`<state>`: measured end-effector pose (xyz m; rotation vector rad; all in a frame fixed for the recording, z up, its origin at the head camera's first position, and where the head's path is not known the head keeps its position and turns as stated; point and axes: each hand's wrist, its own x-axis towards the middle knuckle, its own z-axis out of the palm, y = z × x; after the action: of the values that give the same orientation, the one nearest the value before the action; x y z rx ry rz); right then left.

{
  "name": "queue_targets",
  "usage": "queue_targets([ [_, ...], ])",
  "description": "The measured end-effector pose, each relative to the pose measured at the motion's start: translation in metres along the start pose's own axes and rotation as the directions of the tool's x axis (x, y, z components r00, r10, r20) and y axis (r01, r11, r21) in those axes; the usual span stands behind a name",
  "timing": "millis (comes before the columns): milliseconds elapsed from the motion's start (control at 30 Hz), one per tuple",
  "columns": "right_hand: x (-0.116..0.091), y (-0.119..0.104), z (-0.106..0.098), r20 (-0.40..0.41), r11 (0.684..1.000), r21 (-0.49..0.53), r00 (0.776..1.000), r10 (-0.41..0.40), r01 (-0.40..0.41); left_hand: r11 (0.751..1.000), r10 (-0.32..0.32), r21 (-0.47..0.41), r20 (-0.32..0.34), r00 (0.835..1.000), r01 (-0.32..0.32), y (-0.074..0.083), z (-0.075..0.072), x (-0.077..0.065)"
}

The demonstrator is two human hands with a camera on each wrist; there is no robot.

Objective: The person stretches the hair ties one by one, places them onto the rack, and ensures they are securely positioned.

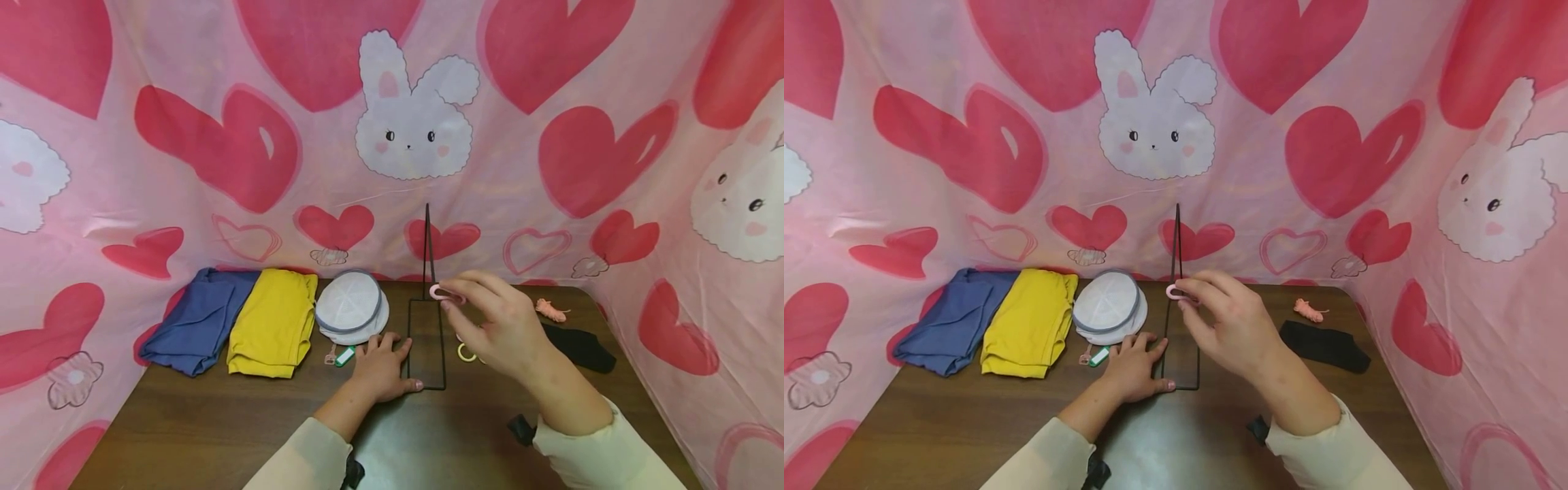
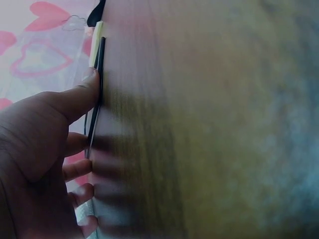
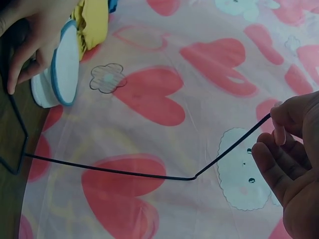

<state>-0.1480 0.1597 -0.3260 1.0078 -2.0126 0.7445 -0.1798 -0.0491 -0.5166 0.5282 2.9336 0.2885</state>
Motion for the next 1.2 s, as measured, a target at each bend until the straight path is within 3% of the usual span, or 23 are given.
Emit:
queue_targets([
  [367, 0.003, 0.018, 0.009, 0.047, 0.998, -0.040, 0.998, 0.047, -0.045, 1.000, -0.003, -0.001, 0.001, 1.000, 0.003, 0.000, 0.002, 0.002],
  [1200, 0.028, 0.074, 0.045, -0.022, 0.995, -0.053, 0.996, 0.081, -0.082, 1.000, 0.002, -0.001, 0.007, 1.000, -0.002, 0.001, -0.001, 0.000],
])
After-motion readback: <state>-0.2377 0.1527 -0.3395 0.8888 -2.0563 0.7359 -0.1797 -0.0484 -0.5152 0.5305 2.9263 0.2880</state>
